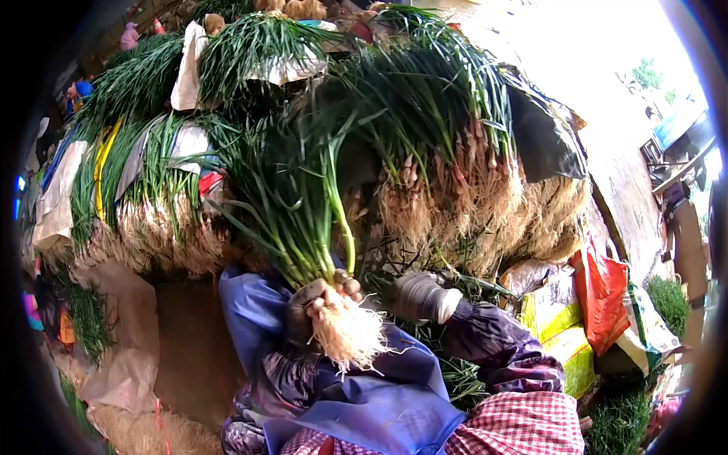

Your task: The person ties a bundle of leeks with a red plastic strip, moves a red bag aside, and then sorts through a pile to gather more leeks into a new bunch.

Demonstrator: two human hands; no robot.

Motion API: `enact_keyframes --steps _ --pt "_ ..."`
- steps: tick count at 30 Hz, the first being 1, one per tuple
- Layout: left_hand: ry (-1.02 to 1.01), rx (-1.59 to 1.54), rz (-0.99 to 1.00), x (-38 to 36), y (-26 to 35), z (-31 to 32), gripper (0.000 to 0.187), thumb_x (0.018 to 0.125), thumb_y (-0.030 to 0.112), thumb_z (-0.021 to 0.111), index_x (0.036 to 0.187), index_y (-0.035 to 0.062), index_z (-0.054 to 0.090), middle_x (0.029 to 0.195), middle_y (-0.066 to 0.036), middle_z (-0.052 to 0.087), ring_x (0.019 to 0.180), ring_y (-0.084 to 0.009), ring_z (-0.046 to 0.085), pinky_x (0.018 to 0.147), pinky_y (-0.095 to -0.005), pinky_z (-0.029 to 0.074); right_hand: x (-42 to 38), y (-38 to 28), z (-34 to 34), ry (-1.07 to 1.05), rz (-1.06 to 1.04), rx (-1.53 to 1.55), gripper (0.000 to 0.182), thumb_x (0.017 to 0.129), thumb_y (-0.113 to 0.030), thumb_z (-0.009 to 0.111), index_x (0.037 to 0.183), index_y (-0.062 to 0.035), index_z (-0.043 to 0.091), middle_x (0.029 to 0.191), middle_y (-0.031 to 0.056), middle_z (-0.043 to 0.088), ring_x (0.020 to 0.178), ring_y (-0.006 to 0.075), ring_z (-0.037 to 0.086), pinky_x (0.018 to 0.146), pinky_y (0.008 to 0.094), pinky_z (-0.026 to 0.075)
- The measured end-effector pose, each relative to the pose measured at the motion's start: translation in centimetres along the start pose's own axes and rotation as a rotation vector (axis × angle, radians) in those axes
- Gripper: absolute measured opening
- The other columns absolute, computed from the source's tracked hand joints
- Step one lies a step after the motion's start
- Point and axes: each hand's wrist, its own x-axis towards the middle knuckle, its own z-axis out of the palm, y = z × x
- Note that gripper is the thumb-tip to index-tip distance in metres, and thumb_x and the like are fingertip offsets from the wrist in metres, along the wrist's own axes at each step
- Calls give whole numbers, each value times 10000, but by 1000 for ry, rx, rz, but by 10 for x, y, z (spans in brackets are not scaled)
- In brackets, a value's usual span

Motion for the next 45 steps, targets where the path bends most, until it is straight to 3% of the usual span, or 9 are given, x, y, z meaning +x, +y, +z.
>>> enact_keyframes --steps 4,8,14,19,22,30,36,40,45 --pt "-154 -154 -53 4 6 -13 395 856 311 589 1103 24 480 992 -122 521 927 -240 563 834 -369 491 -33 24 -53 166 320 -100 247 856 -379 581 930 -165 679 721 74 653 596 274 620 557 379 501" --pt "-60 -128 -142 5 3 -19 519 855 293 597 1234 -36 461 1047 -146 573 959 -249 568 853 -390 479 -25 93 -79 1197 511 -114 254 758 -401 730 867 -184 657 654 50 617 564 198 603 533 345 477" --pt "13 48 25 15 -3 8 578 859 296 593 1290 -59 442 1149 -208 580 1049 -275 560 945 -394 436 -26 50 -79 1354 248 -112 114 767 -175 653 735 -132 552 642 64 574 559 273 585 530 397 455" --pt "-413 -142 27 54 -9 -10 417 877 286 572 1102 -58 502 1013 -180 564 1000 -275 560 920 -392 446 -16 12 -35 988 44 -57 153 716 -175 698 801 -132 577 702 43 583 635 252 588 587 373 456" --pt "-11 30 62 50 -10 20 518 868 306 575 1201 -84 496 1105 -219 589 1074 -319 562 969 -431 439 -24 2 -18 671 -268 -96 282 714 -215 717 966 -117 634 763 83 600 671 259 594 630 354 468" --pt "-96 -5 27 34 -4 1 482 893 356 532 1209 -7 494 1073 -210 583 986 -312 583 839 -463 497 15 8 -28 380 -467 1483 584 841 -233 697 1351 -108 443 1177 116 576 1017 190 573 837 321 533" --pt "-69 -64 -28 22 0 4 468 860 303 594 1180 -29 517 1058 -207 590 1035 -331 572 932 -447 461 28 35 -20 1092 -81 628 96 840 -62 644 929 -26 652 860 98 666 752 209 644 667 296 531" --pt "-15 -18 3 21 -4 3 464 896 336 518 1226 11 487 1107 -227 580 916 -321 609 817 -440 515 15 12 -32 376 -268 1421 331 863 -241 679 1116 -40 606 968 100 656 803 154 637 715 277 537" --pt "-246 -206 -33 16 8 -15 445 905 326 540 1263 72 463 1062 -125 517 1059 -313 543 830 -487 512 11 24 -25 546 200 57 125 837 -176 682 875 -58 663 770 115 658 684 230 656 592 332 517"
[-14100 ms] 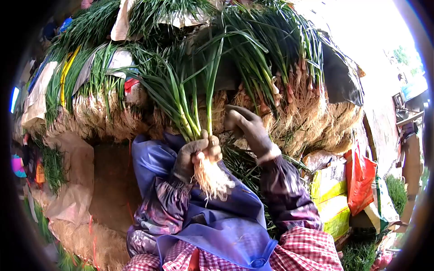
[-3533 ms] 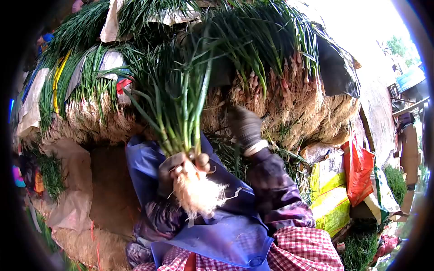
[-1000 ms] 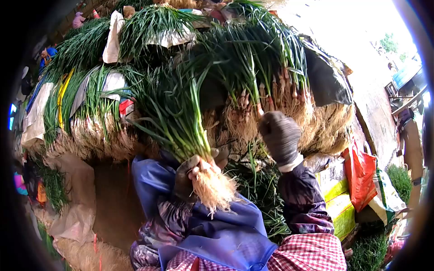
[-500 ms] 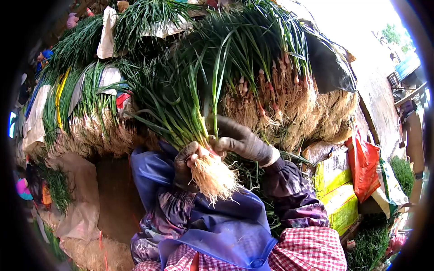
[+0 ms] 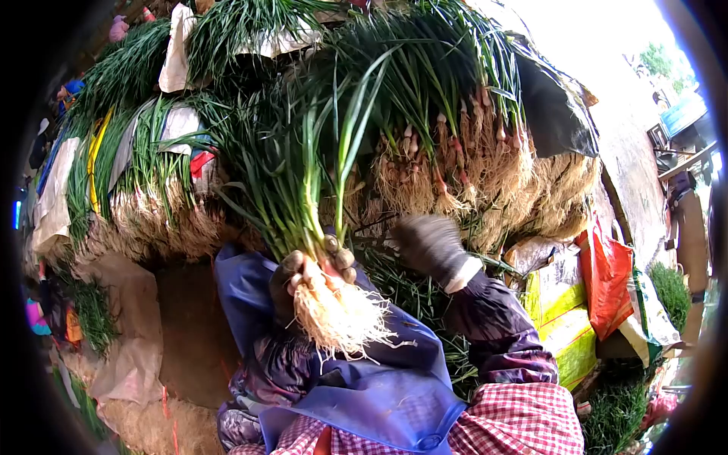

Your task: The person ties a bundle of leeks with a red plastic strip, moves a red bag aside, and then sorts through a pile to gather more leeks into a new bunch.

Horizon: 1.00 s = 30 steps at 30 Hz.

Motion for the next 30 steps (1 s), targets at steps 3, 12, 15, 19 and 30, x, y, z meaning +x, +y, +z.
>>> enact_keyframes --steps 3,12,15,19,30 --pt "-72 -23 15 5 -1 1 507 902 324 544 1299 35 419 1070 -133 552 1031 -291 560 893 -445 481 -9 27 -24 779 91 51 168 793 -223 724 791 -80 635 754 83 665 627 227 648 539 319 505" --pt "302 191 100 21 -14 -20 403 891 228 557 1117 -106 537 578 21 534 609 -110 537 775 -284 475 -35 -33 -24 461 -296 146 143 711 -115 712 816 -106 615 668 65 592 566 273 591 513 346 467" --pt "358 269 86 19 -14 5 431 876 270 575 1122 -81 530 717 -45 576 749 -174 586 800 -331 493 -38 -29 -18 105 -395 399 288 746 -167 727 1014 -120 631 906 61 656 720 210 634 587 307 494" --pt "162 53 7 14 -15 6 463 865 330 577 1155 -24 504 966 -130 580 944 -255 591 868 -396 494 -12 -20 -24 141 -93 1359 723 782 -384 732 1340 -29 441 1247 143 545 918 161 602 784 299 534" --pt "196 152 62 -3 -9 14 551 884 362 532 1274 -15 435 1093 -214 607 908 -303 622 759 -419 530 -10 23 12 183 18 155 88 817 -136 654 904 -140 650 789 129 633 737 327 629 647 380 513"
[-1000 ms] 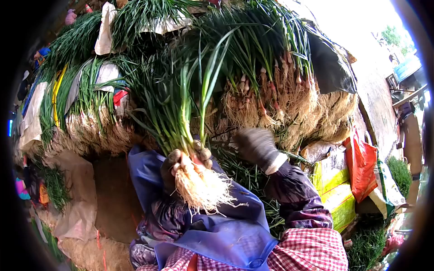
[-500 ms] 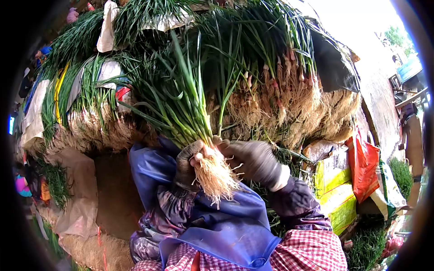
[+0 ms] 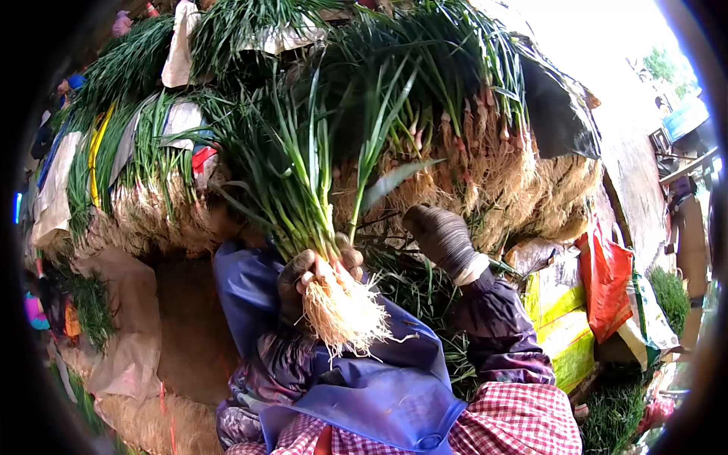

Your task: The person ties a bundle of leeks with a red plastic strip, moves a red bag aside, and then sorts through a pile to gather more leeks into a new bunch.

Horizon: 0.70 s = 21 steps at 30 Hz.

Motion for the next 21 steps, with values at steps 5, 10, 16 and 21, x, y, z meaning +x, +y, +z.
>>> enact_keyframes --steps 5,10,16,21 --pt "-79 -121 -19 4 -2 -4 592 881 324 541 1345 -6 379 1257 -244 519 1097 -328 567 900 -452 498 16 34 -45 530 181 -219 222 810 -329 672 869 -121 625 761 94 643 632 289 624 565 397 490" --pt "2 118 9 8 -2 6 566 901 328 500 1338 -15 394 1372 -258 416 1138 -313 545 885 -432 513 0 -1 -41 641 31 102 151 801 -181 705 753 -88 596 594 74 550 513 210 571 479 347 448" --pt "8 -15 -2 22 -4 -19 542 895 272 553 1228 -141 446 622 1 564 673 -129 577 740 -308 499 -22 -51 -3 236 -176 144 149 760 -148 730 854 -79 637 683 93 603 552 225 589 498 326 474" --pt "178 -17 23 32 -11 -5 526 894 238 560 1228 -149 439 573 45 514 540 -57 494 633 -207 461 8 -12 19 447 140 3 145 776 -194 735 798 -90 636 676 96 615 550 211 599 510 324 479"
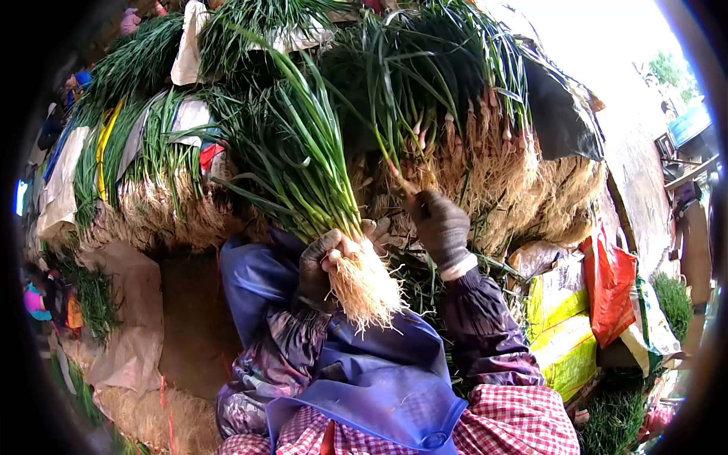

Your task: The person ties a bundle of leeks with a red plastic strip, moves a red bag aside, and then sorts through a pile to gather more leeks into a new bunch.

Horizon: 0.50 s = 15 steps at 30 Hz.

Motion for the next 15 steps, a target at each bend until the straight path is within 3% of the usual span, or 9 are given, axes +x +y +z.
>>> enact_keyframes --steps 2,3,6,7,10,11,13,14,15 --pt "-10 -27 -1 2 1 -2 527 894 220 562 1239 -154 427 568 59 503 488 -38 457 591 -186 439 15 2 -7 94 -75 -100 189 817 -270 676 794 -100 596 663 73 592 541 257 581 512 380 459" --pt "-50 -34 -5 6 3 -15 534 893 218 564 1245 -157 420 567 60 503 481 -37 451 584 -183 434 18 6 -3 67 1 -34 228 796 -307 685 905 -125 601 804 83 618 678 261 610 614 402 466" --pt "-73 -3 20 12 2 -34 553 893 211 568 1259 -166 397 564 59 500 478 -39 446 563 -177 421 37 -15 -9 92 -172 -290 338 780 -341 694 1052 -164 599 894 91 603 845 271 587 742 420 437" --pt "-76 2 27 13 1 -34 561 894 212 566 1263 -171 386 562 58 499 483 -42 449 561 -185 425 41 -16 1 1 -186 -364 426 772 -362 682 1141 -183 570 1000 103 572 963 296 538 814 442 389" --pt "-87 1 45 9 0 -24 552 904 221 551 1251 -174 384 558 50 497 506 -62 468 571 -228 451 55 -13 30 95 -391 -440 320 762 -331 688 1035 -175 628 923 67 591 908 272 553 765 428 384" --pt "-83 2 58 6 -1 -17 524 909 225 542 1229 -168 405 555 45 497 516 -72 477 580 -249 463 58 -17 25 98 -370 -342 286 760 -314 695 1000 -172 634 888 51 594 879 264 558 750 423 380" --pt "-106 17 111 1 2 -9 391 921 238 520 1093 -112 502 589 7 522 584 -118 516 621 -298 488 69 -28 9 104 -334 -142 219 756 -280 708 930 -164 645 819 19 599 821 249 567 720 414 372" --pt "-150 20 134 1 5 -9 337 925 249 511 1006 -76 545 627 -22 546 638 -149 543 650 -321 499 70 -35 -1 216 -359 -19 159 747 -236 726 853 -166 630 742 -21 587 735 212 565 671 393 358" --pt "-252 15 139 2 8 -22 302 927 268 506 881 -23 574 707 -73 592 733 -195 584 694 -344 509 64 -42 -12 142 -328 -2 153 773 -273 693 839 -153 625 786 13 584 763 218 567 712 402 375"
